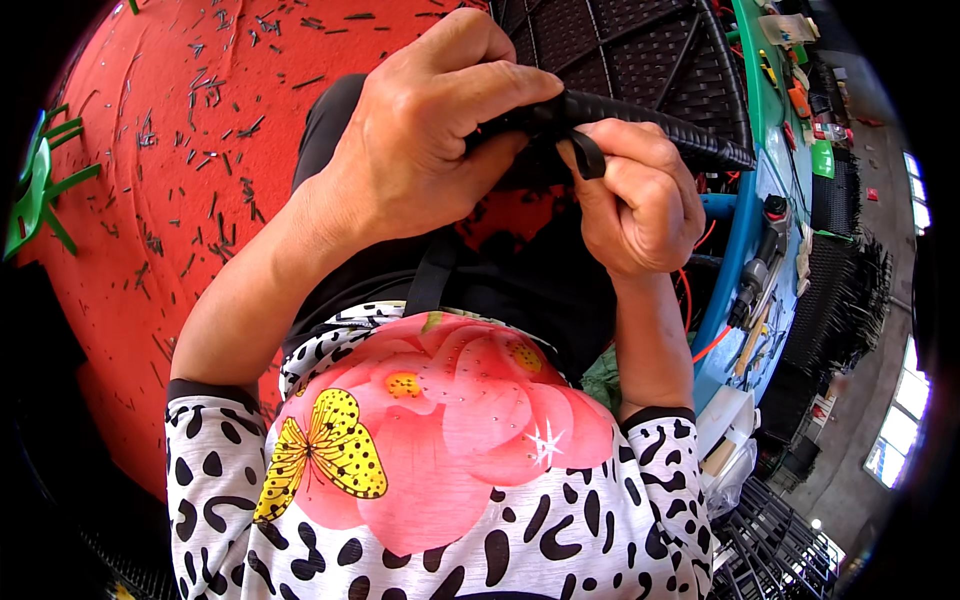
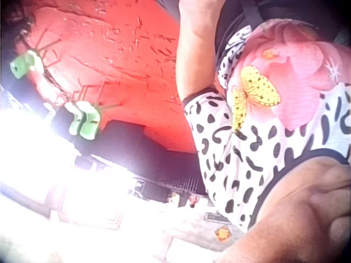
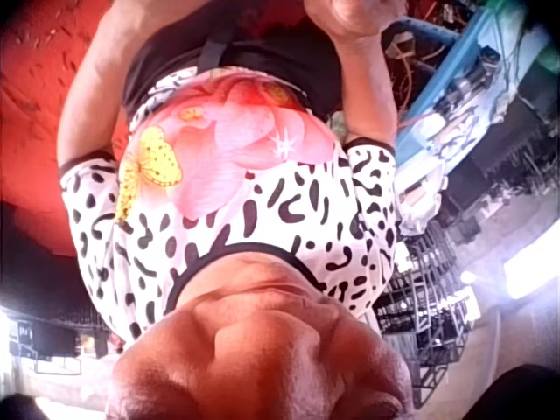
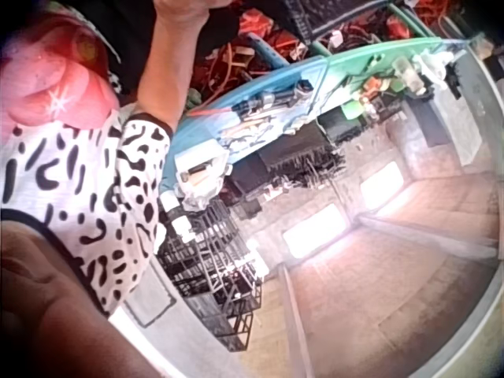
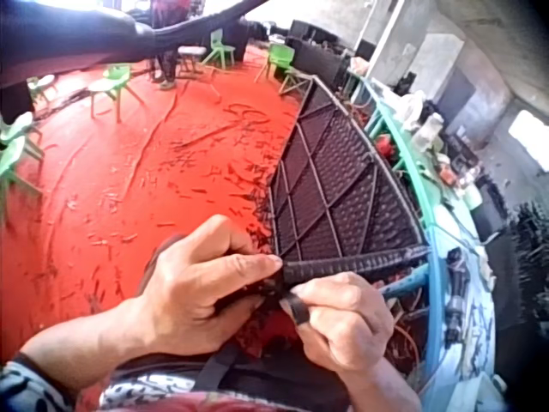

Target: The person sits on the floor and repairs a black plastic chair. They use a knife to cut a black plastic strip, then wrap and tuck the strip into the chair's frame. They use a staple gun to secure the strip and a pair of pliers to trim the excess material.

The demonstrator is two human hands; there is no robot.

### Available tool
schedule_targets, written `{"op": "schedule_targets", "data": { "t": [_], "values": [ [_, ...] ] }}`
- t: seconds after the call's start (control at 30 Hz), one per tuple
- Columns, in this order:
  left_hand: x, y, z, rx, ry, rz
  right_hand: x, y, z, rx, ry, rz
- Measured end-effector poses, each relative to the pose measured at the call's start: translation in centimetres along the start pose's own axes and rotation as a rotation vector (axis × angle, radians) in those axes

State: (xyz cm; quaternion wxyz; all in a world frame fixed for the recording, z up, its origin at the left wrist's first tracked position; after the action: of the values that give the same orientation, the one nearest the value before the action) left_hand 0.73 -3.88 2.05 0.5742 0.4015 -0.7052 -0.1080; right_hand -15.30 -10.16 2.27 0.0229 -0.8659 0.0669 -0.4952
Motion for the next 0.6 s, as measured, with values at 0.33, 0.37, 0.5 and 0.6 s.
{"op": "schedule_targets", "data": {
  "t": [0.33, 0.37, 0.5, 0.6],
  "values": [
    [0.1, -0.2, -0.4, -0.028, -0.06, 0.015, 1.6, 0.0, -1.1, 0.128, -0.155, 0.348],
    [0.3, 0.1, -0.4, -0.048, -0.067, -0.029, 1.5, 0.0, -1.1, 0.128, -0.142, 0.327],
    [0.1, -0.6, -0.6, -0.255, -0.135, -0.354, 1.0, 0.5, -0.7, 0.144, -0.084, 0.246],
    [0.4, -2.1, -0.7, -0.543, -0.225, -0.453, 0.9, 0.7, -0.4, 0.158, -0.037, 0.21]
  ]
}}
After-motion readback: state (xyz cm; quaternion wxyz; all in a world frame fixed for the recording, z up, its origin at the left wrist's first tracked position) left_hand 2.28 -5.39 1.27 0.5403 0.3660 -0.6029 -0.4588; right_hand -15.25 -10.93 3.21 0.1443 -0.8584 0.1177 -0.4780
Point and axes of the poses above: each hand's wrist, its own x-axis towards the middle knuckle, its own z-axis out of the palm, y = z × x, the point moved 3 cm from there along x, towards the middle knuckle, and after that the axes turned 10 degrees about -x, right-handed, at the moved point
